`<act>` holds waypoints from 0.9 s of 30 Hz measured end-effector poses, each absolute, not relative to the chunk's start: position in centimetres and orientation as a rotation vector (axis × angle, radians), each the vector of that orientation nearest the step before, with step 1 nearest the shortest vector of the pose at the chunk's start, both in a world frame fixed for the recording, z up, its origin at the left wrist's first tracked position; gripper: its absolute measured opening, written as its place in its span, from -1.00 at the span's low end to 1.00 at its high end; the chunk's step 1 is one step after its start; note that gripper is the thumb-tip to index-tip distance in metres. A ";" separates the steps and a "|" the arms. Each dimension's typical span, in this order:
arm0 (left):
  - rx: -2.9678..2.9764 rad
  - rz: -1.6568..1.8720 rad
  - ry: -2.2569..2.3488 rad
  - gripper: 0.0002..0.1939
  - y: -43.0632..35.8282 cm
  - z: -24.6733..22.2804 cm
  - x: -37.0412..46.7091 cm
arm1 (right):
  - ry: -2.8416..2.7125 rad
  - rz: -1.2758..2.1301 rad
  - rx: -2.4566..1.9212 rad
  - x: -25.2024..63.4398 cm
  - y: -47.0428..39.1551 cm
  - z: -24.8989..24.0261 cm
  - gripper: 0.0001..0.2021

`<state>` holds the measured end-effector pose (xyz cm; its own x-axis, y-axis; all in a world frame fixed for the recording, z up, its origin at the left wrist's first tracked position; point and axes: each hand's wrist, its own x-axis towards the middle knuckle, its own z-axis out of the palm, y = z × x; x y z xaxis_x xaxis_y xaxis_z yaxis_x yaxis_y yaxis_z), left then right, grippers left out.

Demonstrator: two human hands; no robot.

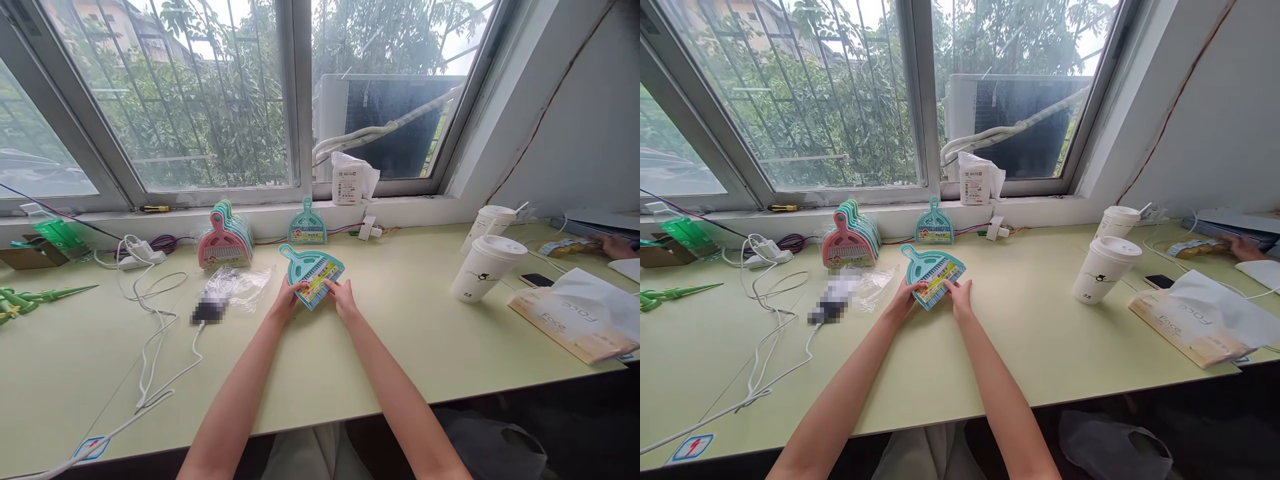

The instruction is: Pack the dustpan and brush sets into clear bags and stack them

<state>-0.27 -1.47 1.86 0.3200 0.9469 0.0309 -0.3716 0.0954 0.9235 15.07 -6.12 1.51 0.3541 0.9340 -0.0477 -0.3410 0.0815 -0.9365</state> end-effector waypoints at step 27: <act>1.754 1.310 1.318 -0.70 -0.4 1.9 -4.0 | -0.673 1.165 -1.077 17.9 -6.2 2.3 -0.79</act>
<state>-3.95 -0.37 1.87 0.0312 0.9325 0.3597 0.3653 -0.3456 0.8643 17.95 -6.18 2.34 0.2984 0.9491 -0.1007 -0.3870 0.0239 -0.9218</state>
